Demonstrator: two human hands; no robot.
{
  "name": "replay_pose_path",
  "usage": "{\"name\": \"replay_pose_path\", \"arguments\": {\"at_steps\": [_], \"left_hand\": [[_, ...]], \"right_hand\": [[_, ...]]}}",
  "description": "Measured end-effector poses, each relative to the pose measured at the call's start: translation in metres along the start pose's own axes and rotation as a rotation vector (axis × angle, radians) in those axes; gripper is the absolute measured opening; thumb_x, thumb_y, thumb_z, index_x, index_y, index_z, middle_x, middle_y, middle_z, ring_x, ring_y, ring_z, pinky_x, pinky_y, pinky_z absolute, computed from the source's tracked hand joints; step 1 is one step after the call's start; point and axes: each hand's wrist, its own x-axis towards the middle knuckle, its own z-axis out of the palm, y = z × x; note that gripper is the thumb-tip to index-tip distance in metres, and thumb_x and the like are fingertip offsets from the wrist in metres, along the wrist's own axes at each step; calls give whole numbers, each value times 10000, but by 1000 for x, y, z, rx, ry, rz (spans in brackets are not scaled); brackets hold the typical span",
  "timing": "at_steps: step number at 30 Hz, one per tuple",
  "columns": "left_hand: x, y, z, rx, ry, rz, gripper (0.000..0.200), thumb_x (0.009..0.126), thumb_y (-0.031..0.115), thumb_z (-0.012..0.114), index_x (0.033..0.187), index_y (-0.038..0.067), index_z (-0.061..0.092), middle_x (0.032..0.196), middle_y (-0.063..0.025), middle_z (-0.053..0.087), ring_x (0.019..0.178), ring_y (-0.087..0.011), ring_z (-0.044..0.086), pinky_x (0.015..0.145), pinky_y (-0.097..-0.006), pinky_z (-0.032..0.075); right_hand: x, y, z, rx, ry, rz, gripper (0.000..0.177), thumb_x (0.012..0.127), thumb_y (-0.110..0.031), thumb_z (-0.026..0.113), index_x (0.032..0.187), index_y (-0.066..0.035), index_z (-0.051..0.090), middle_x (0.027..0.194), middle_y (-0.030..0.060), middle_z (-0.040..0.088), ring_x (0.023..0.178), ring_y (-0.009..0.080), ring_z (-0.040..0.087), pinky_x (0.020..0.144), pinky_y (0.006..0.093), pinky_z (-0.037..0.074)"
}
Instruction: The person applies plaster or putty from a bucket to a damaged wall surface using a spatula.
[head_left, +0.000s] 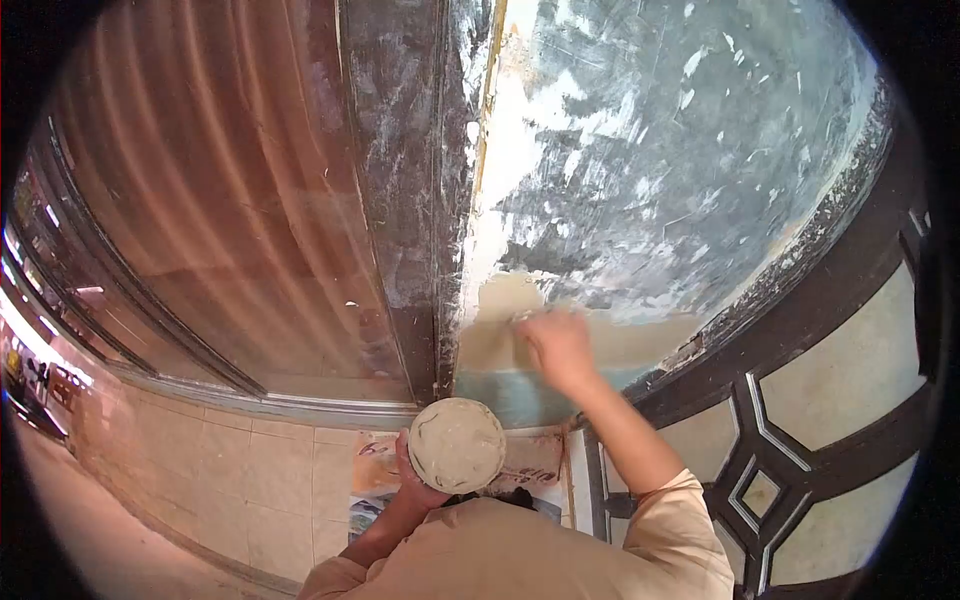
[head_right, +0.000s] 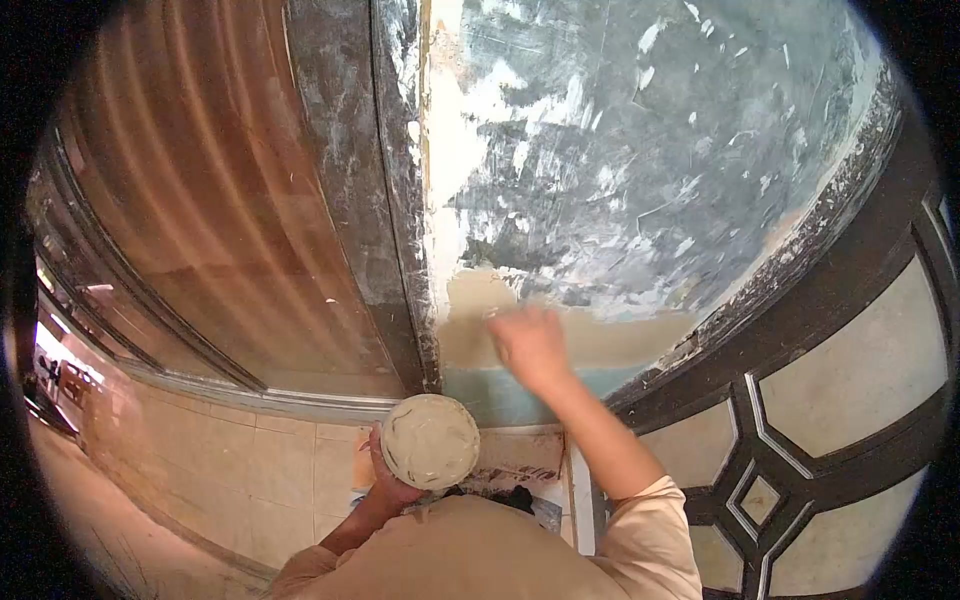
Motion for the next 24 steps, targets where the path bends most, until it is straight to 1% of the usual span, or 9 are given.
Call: {"name": "replay_pose_path", "arguments": {"at_steps": [2, 3, 5, 6, 10, 12, 13, 15, 24], "left_hand": [[0, -1, -5, -24, -8, -8, 899, 816, 786, 403, 1487, 191, 344, 1512, -116, 372, 1351, -376, 397, 1084, -603, 337], [1, 0, -6, -48, -21, -16, 900, 815, 786, 402, 1488, 192, 342, 1510, -116, 374, 1352, -376, 397, 1083, -603, 339], [3, 2, -4, -80, -45, -28, 898, 817, 783, 401, 1489, 190, 341, 1508, -116, 376, 1351, -375, 398, 1082, -601, 341], [3, 3, -4, -118, -64, -32, 895, 819, 780, 400, 1489, 189, 339, 1506, -117, 378, 1350, -373, 400, 1081, -599, 343], [5, 11, -3, -64, -28, 26, 894, 821, 778, 398, 1489, 187, 338, 1507, -113, 378, 1345, -369, 405, 1084, -593, 344], [7, 17, -4, -68, -61, 80, 883, 827, 773, 396, 1482, 182, 352, 1500, -107, 390, 1335, -357, 422, 1088, -579, 347], [9, 16, -6, -66, 12, 127, 871, 835, 763, 395, 1477, 176, 363, 1492, -104, 403, 1325, -345, 437, 1087, -568, 353], [12, 19, -11, -86, 13, 134, 871, 834, 772, 385, 1477, 184, 366, 1494, -106, 401, 1337, -348, 419, 1086, -576, 345], [26, 16, -13, -132, -49, 108, 853, 844, 748, 400, 1474, 175, 379, 1492, -107, 409, 1333, -347, 426, 1086, -566, 349]], "right_hand": [[30, -3, -58, 111, 254, 54, 130, 876, -130, 602, 982, -111, 675, 922, 60, 673, 841, 301, 592, 752, 407, 434], [35, -5, -77, 109, 259, 60, 130, 876, -130, 602, 982, -111, 675, 922, 60, 673, 841, 301, 592, 752, 407, 434], [38, -6, -99, 269, 614, 40, 148, 914, -175, 594, 989, -67, 661, 907, 105, 664, 820, 293, 606, 727, 395, 453], [32, -6, -98, 270, 615, 43, 148, 914, -175, 594, 989, -67, 661, 907, 105, 664, 820, 293, 606, 727, 395, 453], [-11, -15, -69, 759, -92, 294, 231, 924, -152, 582, 1118, -32, 614, 881, 146, 640, 745, 231, 609, 690, 321, 483], [-30, -13, -45, 865, -266, 309, 203, 924, -103, 581, 1107, -18, 608, 925, 29, 632, 839, 92, 554, 725, 272, 466], [-38, -16, -31, 868, -275, 307, 203, 924, -103, 581, 1107, -18, 608, 925, 29, 632, 839, 92, 554, 725, 272, 466], [-52, -26, -7, 1310, -297, 485, 214, 919, -71, 564, 1121, -13, 600, 980, 5, 633, 885, 88, 548, 782, 257, 454], [-58, -40, -4, 1252, -317, 609, 220, 915, -47, 572, 1129, -11, 610, 983, 8, 652, 855, 68, 551, 784, 239, 454]]}}
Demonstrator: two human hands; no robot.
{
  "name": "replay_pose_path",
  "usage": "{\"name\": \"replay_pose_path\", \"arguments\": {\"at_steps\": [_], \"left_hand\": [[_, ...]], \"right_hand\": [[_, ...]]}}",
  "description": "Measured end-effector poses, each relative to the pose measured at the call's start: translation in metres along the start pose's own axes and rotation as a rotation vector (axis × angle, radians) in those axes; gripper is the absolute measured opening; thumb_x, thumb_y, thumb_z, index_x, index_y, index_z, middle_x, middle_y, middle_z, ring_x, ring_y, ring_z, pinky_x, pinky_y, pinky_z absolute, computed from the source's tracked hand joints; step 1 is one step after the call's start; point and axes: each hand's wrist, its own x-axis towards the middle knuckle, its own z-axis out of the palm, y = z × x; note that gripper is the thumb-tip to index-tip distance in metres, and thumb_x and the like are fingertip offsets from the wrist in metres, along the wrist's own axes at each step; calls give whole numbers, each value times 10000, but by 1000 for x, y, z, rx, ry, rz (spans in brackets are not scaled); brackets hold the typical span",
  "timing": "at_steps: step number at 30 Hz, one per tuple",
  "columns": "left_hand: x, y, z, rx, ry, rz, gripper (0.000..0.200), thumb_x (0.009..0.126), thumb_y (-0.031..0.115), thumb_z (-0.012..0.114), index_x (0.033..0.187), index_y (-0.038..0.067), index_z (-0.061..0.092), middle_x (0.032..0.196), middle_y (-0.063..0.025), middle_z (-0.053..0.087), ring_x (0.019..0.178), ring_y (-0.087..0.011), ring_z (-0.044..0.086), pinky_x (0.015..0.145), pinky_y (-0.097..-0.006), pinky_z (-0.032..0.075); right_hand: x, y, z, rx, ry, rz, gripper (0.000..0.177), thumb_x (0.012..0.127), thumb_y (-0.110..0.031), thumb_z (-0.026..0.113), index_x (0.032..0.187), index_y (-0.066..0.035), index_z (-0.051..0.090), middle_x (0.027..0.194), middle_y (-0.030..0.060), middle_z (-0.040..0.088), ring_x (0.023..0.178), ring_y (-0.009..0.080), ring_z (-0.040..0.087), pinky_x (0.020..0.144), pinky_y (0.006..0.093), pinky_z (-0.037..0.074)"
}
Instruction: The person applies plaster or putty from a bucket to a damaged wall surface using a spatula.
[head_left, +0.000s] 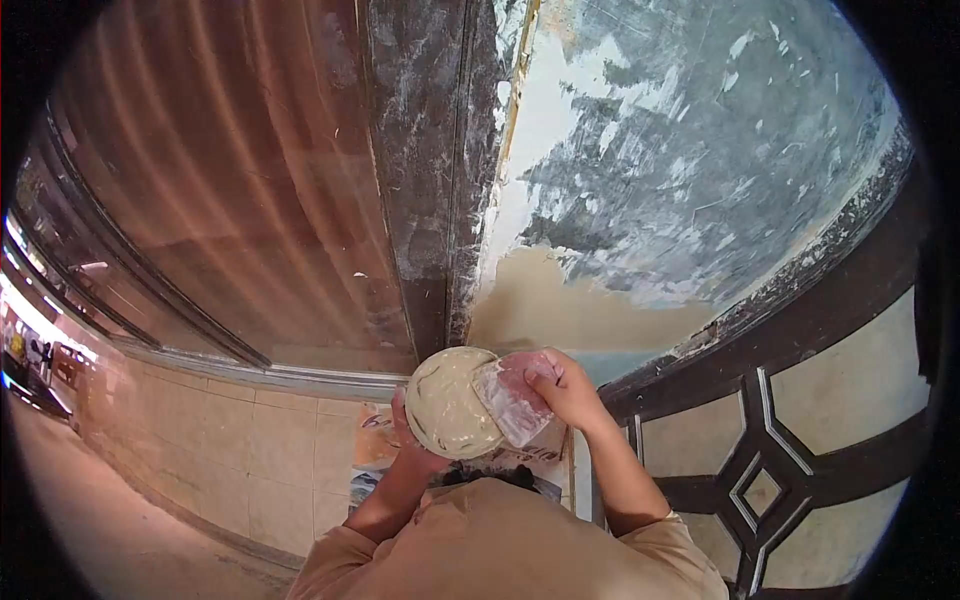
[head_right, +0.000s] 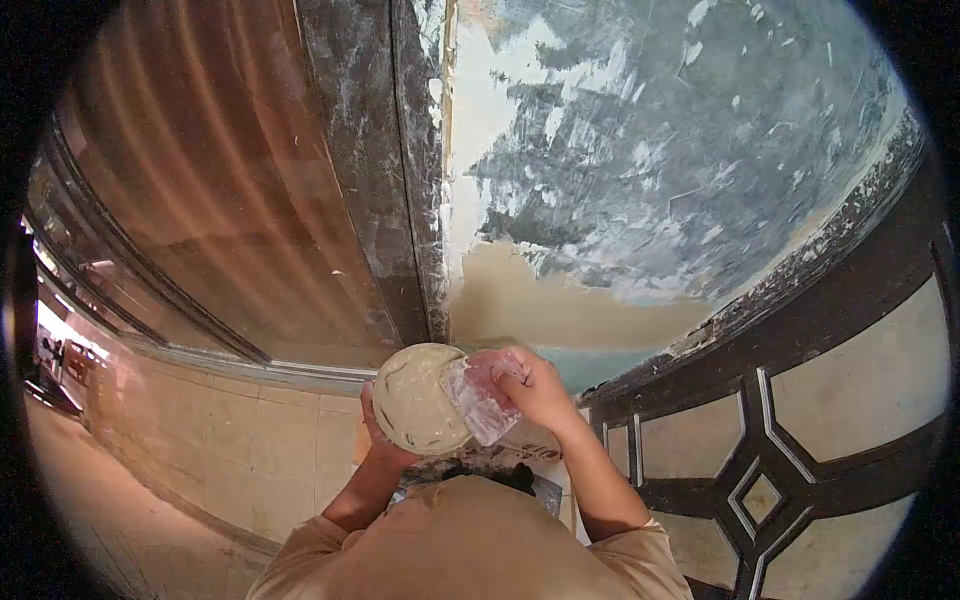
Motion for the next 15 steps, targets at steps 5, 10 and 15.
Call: {"name": "replay_pose_path", "arguments": {"at_steps": [5, 10, 15], "left_hand": [[-2, -4, 4, -24, 4, -16, 819, 857, 722, 401, 1472, 181, 383, 1490, -98, 417, 1328, -335, 440, 1092, -544, 357], [-5, -3, 7, -46, -3, 1, 820, 859, 725, 409, 1469, 177, 386, 1484, -99, 426, 1330, -335, 439, 1099, -545, 347], [-2, -5, 4, -39, 20, 2, 837, 848, 741, 411, 1470, 182, 385, 1484, -93, 428, 1328, -337, 440, 1098, -552, 344]], "right_hand": [[-1, 3, 5, -316, 63, -32, 205, 907, -47, 596, 1106, -13, 629, 950, 14, 662, 836, 86, 569, 767, 248, 464], [-3, -4, 2, -281, 98, -47, 236, 890, -71, 595, 1120, -42, 641, 914, 59, 695, 822, 115, 613, 753, 280, 491], [2, 10, -7, -170, 29, -25, 204, 889, -64, 595, 1079, -8, 641, 921, 38, 678, 841, 97, 584, 759, 268, 477]]}}
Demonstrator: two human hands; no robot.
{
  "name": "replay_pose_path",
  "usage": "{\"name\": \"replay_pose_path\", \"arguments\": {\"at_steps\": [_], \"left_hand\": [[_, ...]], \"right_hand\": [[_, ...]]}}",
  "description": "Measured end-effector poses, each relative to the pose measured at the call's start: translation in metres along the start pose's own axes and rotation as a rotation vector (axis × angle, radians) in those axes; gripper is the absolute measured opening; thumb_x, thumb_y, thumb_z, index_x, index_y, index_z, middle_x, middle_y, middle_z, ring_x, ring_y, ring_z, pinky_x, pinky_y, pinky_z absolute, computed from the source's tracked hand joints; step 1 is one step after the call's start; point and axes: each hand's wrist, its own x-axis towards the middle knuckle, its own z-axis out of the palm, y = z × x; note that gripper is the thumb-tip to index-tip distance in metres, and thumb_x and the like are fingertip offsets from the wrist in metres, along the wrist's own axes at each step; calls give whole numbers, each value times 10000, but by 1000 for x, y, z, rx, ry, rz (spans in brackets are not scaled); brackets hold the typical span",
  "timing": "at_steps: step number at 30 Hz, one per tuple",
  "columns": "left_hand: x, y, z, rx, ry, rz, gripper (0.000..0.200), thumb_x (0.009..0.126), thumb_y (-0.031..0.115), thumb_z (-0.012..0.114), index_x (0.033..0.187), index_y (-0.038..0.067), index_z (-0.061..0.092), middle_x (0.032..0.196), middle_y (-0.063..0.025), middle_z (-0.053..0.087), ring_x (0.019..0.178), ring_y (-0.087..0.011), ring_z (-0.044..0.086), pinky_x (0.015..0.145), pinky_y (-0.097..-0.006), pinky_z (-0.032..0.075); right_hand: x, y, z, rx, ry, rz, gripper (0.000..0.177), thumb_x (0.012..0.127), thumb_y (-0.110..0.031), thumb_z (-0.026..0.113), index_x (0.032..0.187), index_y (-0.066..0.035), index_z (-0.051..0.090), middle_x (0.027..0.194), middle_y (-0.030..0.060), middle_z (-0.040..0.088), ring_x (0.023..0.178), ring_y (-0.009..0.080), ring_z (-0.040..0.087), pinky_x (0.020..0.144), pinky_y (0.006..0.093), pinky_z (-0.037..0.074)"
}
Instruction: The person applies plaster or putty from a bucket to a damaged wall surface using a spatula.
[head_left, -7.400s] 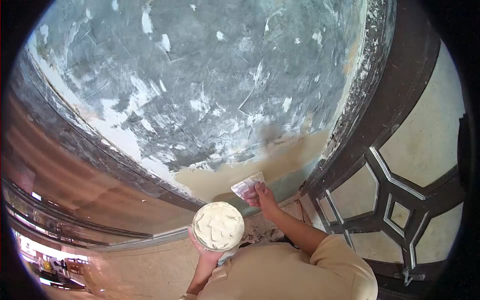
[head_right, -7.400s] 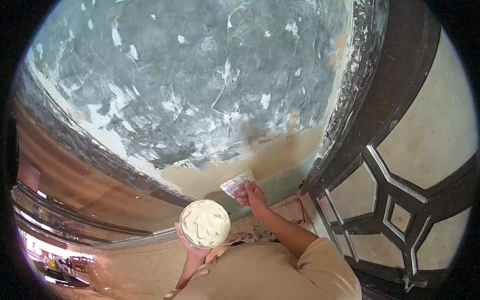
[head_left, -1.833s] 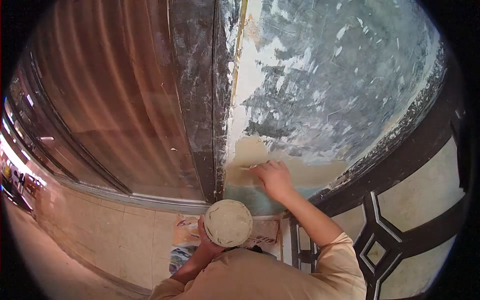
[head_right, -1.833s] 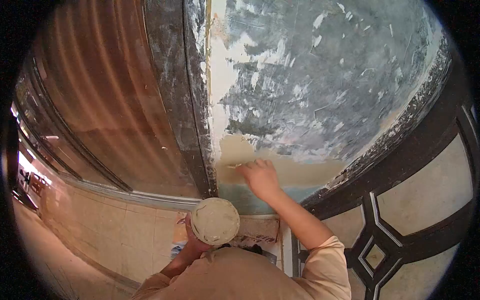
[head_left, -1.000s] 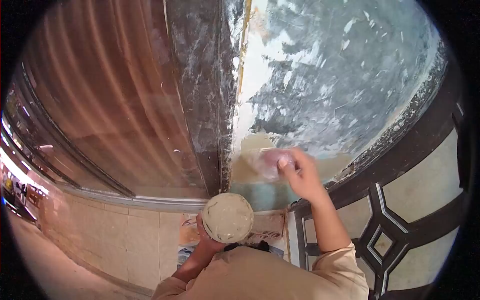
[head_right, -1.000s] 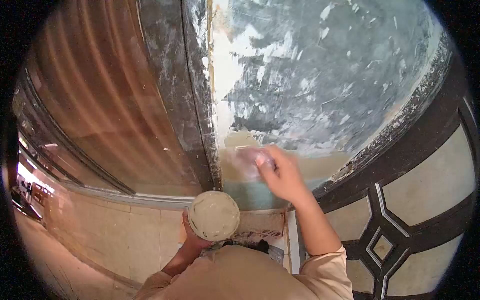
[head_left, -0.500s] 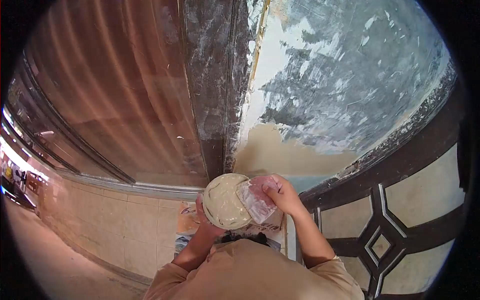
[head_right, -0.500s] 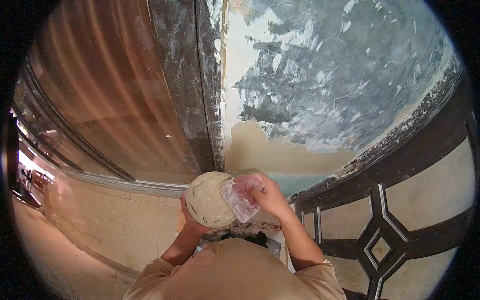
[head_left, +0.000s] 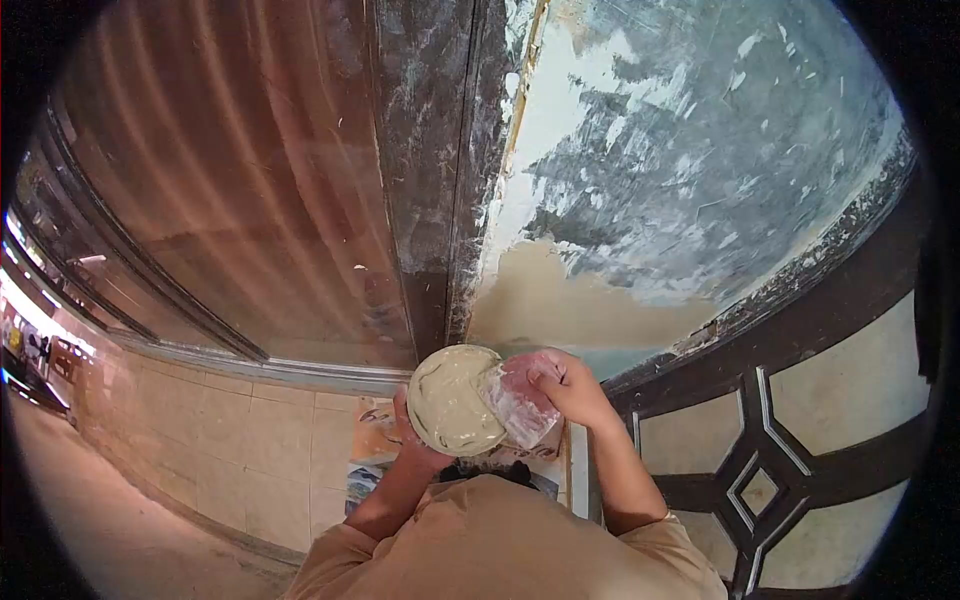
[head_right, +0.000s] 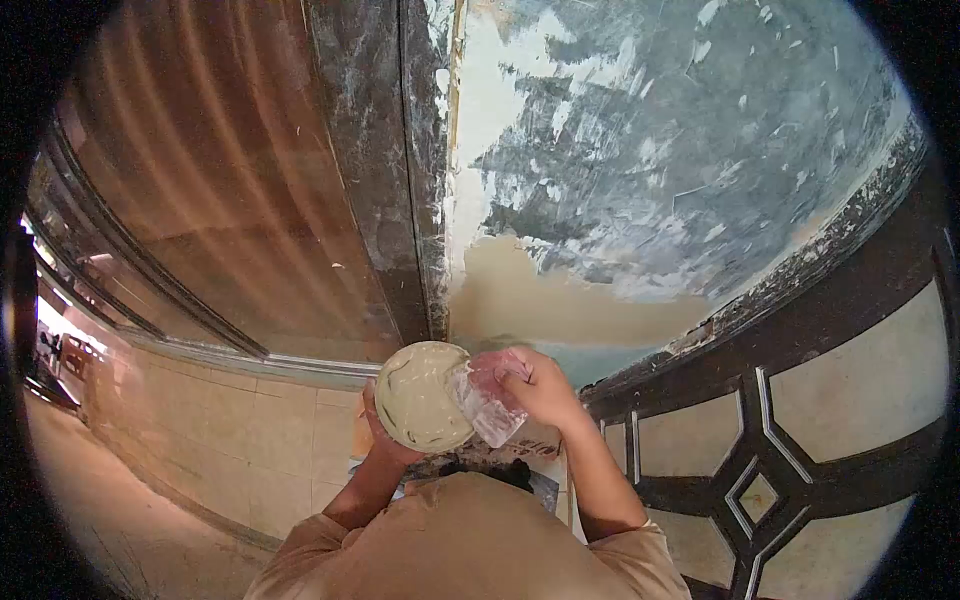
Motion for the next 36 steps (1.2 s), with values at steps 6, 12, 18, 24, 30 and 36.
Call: {"name": "replay_pose_path", "arguments": {"at_steps": [6, 12, 18, 24, 30, 36], "left_hand": [[-3, 1, 0, -27, -55, -2, 828, 853, 737, 401, 1470, 185, 384, 1494, -94, 413, 1340, -346, 421, 1095, -568, 339], [2, -2, -4, -56, -2, 11, 856, 850, 778, 338, 1467, 185, 384, 1488, -110, 409, 1325, -361, 422, 1075, -586, 347], [6, -6, 8, 15, -16, 32, 842, 855, 771, 346, 1460, 186, 392, 1478, -106, 420, 1319, -361, 429, 1063, -588, 367], [6, -5, 6, 12, -21, 48, 808, 856, 757, 357, 1459, 221, 390, 1487, -97, 406, 1326, -366, 420, 1061, -599, 369], [-2, -3, -1, 33, -71, 39, 800, 852, 763, 355, 1451, 233, 397, 1483, -90, 406, 1345, -341, 403, 1078, -589, 356], [-17, -10, -2, 546, 193, 193, 833, 854, 774, 345, 1490, 240, 286, 1507, -71, 358, 1361, -309, 390, 1107, -541, 341]], "right_hand": [[-10, -7, -12, -13, -21, 4, 196, 883, -72, 601, 1064, -7, 638, 903, 28, 670, 829, 89, 568, 755, 272, 475], [-15, 7, -26, -15, -90, 71, 188, 875, -70, 588, 1044, 0, 633, 882, 2, 650, 818, 72, 549, 739, 260, 467], [-23, 7, -43, 165, 13, -41, 210, 899, -76, 604, 1098, -9, 616, 961, -4, 643, 878, 63, 549, 792, 258, 458], [-23, 48, -63, 395, 47, -17, 278, 905, 3, 606, 1179, -36, 580, 1032, -5, 627, 942, 65, 563, 840, 253, 459], [-13, 105, -48, 407, 178, 138, 316, 941, -155, 631, 1231, -105, 516, 881, -54, 584, 637, 23, 483, 486, 203, 393], [4, 134, -13, 743, 130, 137, 292, 979, -199, 560, 1261, -141, 512, 919, -11, 628, 645, 67, 567, 511, 220, 436]]}}
